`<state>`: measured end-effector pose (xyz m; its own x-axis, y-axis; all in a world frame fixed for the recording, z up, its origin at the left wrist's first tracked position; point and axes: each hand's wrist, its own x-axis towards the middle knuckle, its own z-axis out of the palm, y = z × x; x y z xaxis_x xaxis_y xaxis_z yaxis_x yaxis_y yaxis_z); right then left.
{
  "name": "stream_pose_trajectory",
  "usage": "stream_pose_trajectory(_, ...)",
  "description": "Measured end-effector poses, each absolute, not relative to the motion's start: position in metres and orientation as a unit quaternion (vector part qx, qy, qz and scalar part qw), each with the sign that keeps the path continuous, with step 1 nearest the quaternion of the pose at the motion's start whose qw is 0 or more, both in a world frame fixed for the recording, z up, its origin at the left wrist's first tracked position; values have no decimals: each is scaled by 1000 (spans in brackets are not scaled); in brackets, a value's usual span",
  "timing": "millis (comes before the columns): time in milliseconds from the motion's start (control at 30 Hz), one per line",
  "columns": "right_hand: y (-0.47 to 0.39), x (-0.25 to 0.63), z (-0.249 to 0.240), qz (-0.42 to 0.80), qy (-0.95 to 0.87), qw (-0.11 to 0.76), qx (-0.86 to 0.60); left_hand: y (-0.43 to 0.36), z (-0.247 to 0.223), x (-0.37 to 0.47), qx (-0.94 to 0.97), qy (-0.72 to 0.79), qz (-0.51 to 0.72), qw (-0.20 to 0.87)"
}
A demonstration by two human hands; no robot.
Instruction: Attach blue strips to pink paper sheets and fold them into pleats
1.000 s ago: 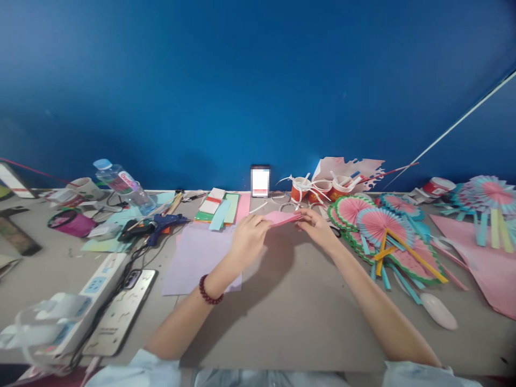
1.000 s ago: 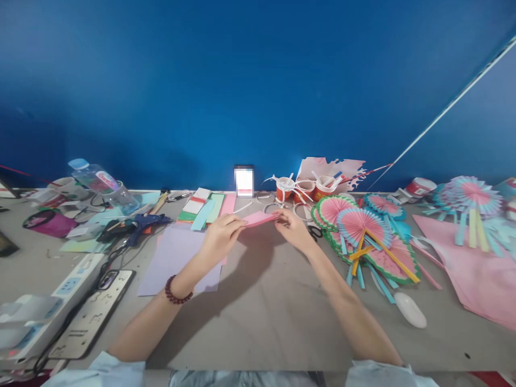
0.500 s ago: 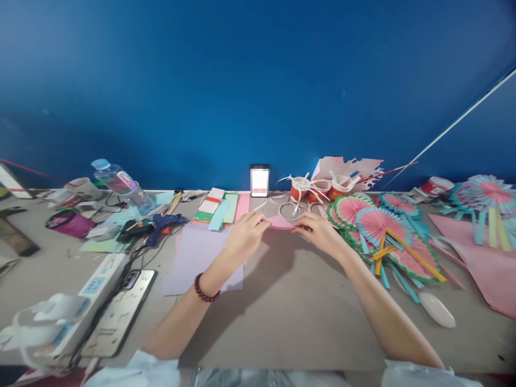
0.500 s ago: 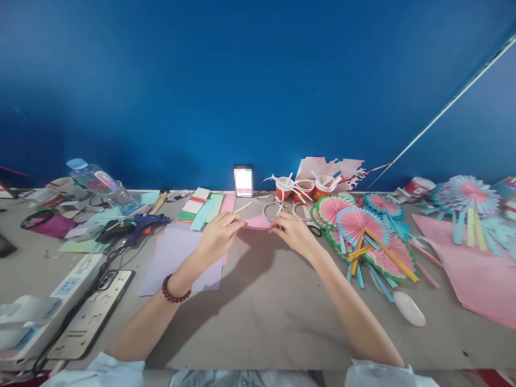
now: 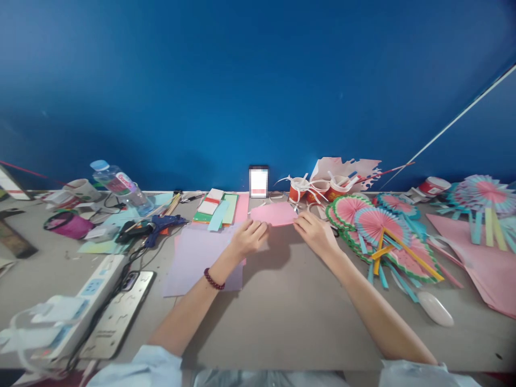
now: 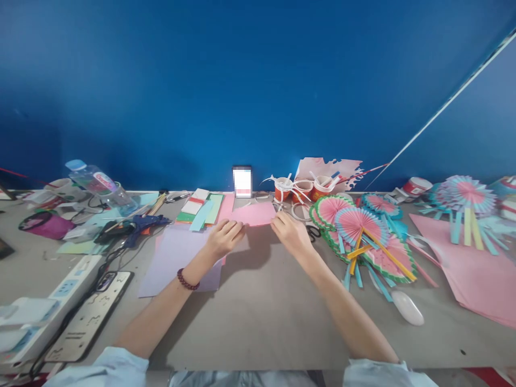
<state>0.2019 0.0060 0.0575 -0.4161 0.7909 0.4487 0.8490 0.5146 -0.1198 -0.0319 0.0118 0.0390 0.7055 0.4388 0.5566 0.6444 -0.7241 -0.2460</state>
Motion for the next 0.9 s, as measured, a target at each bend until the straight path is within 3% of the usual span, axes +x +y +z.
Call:
stream_pose_trajectory(133,11,199,47,-18,-877,105,-469,14,32,-23,-934,-307,-99,153)
stream_pose_trajectory(267,15,198,30,22,-898,75,-433,14,19,-19,-942,-320,-57,84)
stream_pose_trajectory(567,28,211,16,237,-864,164,-413,25,15,-34,-892,-402,-145,-150)
stream_pose_trajectory(900,33,216,12,324,-794,176,-484,29,27,-45,-892,-382,-117,-210)
